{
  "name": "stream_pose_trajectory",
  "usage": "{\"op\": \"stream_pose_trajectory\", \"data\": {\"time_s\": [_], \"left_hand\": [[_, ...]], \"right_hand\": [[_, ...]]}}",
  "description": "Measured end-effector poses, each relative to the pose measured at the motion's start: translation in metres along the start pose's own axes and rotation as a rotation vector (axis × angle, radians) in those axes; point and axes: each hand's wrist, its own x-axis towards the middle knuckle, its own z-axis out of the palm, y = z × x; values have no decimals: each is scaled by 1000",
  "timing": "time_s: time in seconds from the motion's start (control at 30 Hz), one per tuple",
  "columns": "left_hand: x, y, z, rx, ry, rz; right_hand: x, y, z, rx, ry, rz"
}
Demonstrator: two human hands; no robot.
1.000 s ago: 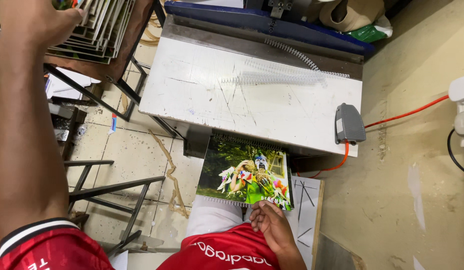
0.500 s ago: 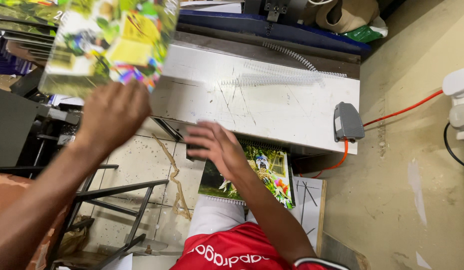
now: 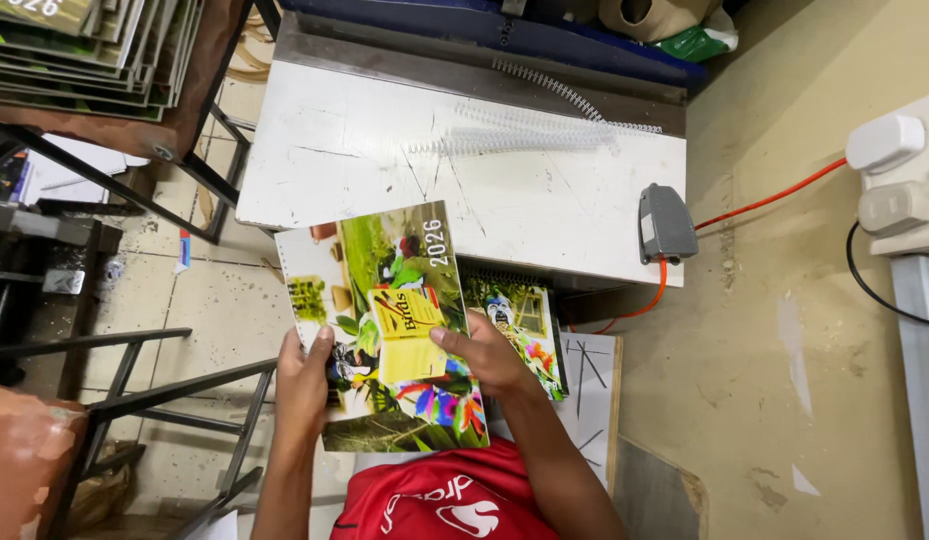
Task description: The person sits on the floor and binds a stack of printed calendar pages using a white plastic spiral coil. They align the pages, insert the coil through the pre-punched holes, and secure the binding by hand.
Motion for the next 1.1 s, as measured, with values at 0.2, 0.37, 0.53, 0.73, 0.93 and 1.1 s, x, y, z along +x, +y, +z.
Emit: {"op": "stream_pose_trajectory", "data": {"time_s": [0.2,0.37,0.53,0.73,0.93,1.1], "left_hand": [[-14,-59,25,-371,31,-83],[-15,-55,26,-423,18,-59],[-6,-62,16,-433,1,-35],[-4,-71,21,-465,6,-67],[4,-91,37,-696,-53,-318],[39,-153,8,-715,-1,-314]], "right_hand": [[-26,-32,52,163,-94,-37],[-25,37,-20,130,-63,-49],[-33,33,-6,106,-65,-23],[-41,10,20,172,-46,5],[-54,-67,82,154,81,-9],[-63,-99,84,-97,167,-87]]}}
